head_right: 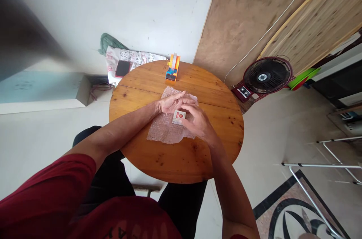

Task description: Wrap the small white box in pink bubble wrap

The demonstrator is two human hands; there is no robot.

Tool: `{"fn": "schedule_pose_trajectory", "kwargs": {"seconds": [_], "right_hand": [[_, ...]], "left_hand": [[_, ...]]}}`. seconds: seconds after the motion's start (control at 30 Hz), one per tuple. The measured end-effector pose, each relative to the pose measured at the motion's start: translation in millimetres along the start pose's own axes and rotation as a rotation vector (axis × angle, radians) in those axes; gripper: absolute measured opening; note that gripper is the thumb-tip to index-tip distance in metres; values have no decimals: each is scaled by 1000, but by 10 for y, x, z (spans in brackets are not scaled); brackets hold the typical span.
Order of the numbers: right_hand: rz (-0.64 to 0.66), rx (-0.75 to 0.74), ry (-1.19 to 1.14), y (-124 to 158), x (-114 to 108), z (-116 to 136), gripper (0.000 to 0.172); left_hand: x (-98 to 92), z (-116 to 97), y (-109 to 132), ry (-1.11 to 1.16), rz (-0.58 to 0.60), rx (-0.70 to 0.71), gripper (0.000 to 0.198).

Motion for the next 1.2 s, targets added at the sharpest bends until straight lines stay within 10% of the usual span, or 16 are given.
{"fn": "schedule_pose_trajectory", "kwargs": {"seconds": [0.3,0.47,0.77,0.97,1.2], "right_hand": [[-16,163,222,76,325,-201,46],[-257,315,26,485,-193,-427,47],[-445,574,140,982,-817,-1632,60],[-593,357,169,882,-910,-1013,36],[-267,58,-51,121,-282,-171,22]], "left_hand": [[-116,44,-45,0,-50,-4,70],[-100,31,-49,-29,-59,11,75],[-100,16,-23,-58,-96,19,75],[-103,19,-21,-48,-93,25,71],[-76,8,-43,-32,-52,67,67]]}}
Point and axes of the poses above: each hand's wrist, its own y-axis away from the middle knuckle, its own x-axis out of the palm, z = x × y, the point moved 8 cm from there along -y, towards the middle knuckle, and after that the axes turned 7 degrees about x, right-handed, at the moved point
